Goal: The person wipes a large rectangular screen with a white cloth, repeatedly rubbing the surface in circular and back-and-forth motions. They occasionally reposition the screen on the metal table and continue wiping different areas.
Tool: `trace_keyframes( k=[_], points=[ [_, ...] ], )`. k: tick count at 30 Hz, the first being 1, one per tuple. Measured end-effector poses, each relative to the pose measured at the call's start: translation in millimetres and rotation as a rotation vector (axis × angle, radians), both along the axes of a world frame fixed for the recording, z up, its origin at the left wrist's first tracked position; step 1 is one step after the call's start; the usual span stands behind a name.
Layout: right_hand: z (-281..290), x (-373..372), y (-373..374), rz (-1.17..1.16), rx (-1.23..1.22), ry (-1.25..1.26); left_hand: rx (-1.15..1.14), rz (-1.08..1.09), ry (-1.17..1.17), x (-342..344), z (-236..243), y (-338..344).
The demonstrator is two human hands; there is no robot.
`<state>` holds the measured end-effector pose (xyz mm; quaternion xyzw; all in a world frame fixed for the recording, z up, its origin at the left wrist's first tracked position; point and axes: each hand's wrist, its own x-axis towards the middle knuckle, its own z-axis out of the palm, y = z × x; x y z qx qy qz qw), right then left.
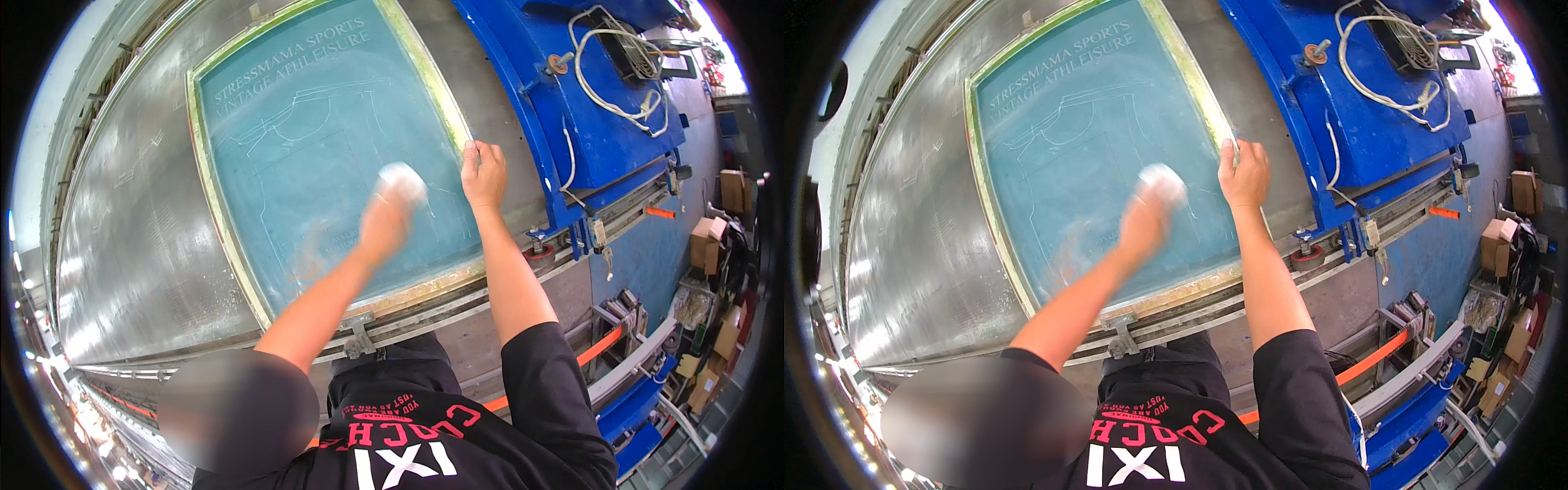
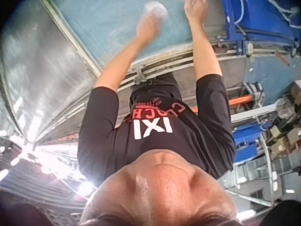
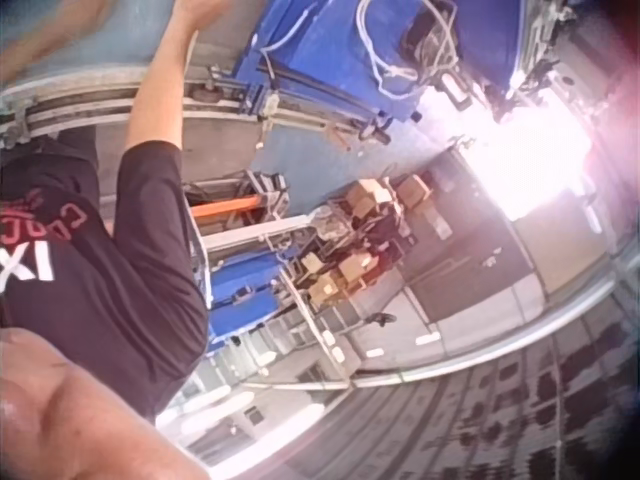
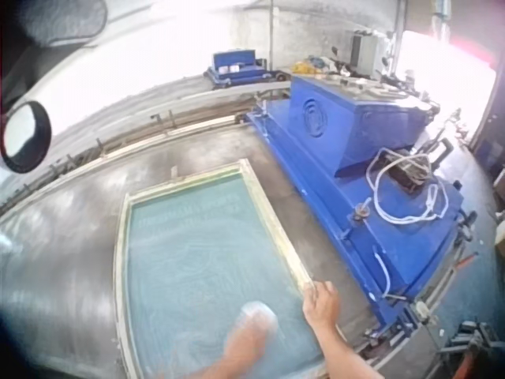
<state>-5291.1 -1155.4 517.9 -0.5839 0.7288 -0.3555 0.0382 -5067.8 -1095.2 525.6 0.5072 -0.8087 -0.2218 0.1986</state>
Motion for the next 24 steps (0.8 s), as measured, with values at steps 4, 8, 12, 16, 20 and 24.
trace_keyframes(
  k=[4, 8, 12, 16, 20, 24],
  points=[
    [-0.8, -5.4, -2.1, 0.019, 0.005, -0.108, -0.057, -0.284, 0.064, -35.1, 8.4, -1.6],
    [-6.3, -16.0, -3.8, 0.049, 0.005, -0.173, 0.483, -0.005, 0.171, -70.7, 33.0, -7.0],
    [2.6, -4.4, -3.6, 0.104, 0.077, 0.025, 0.301, -0.318, 0.083, -46.1, 8.7, 96.7],
    [-6.3, 11.5, -5.4, 0.153, 0.09, 0.213, 0.294, 0.334, 0.323, 53.5, 32.4, 151.4],
    [5.0, -16.7, -23.5, 0.203, 0.316, 0.209, 0.291, 0.908, 0.488, 168.1, 89.9, 190.8],
    [26.2, -18.2, -30.4, 0.238, 0.141, 0.24, 0.122, 1.338, 0.857, 243.3, 73.4, 250.9]
  ],
)
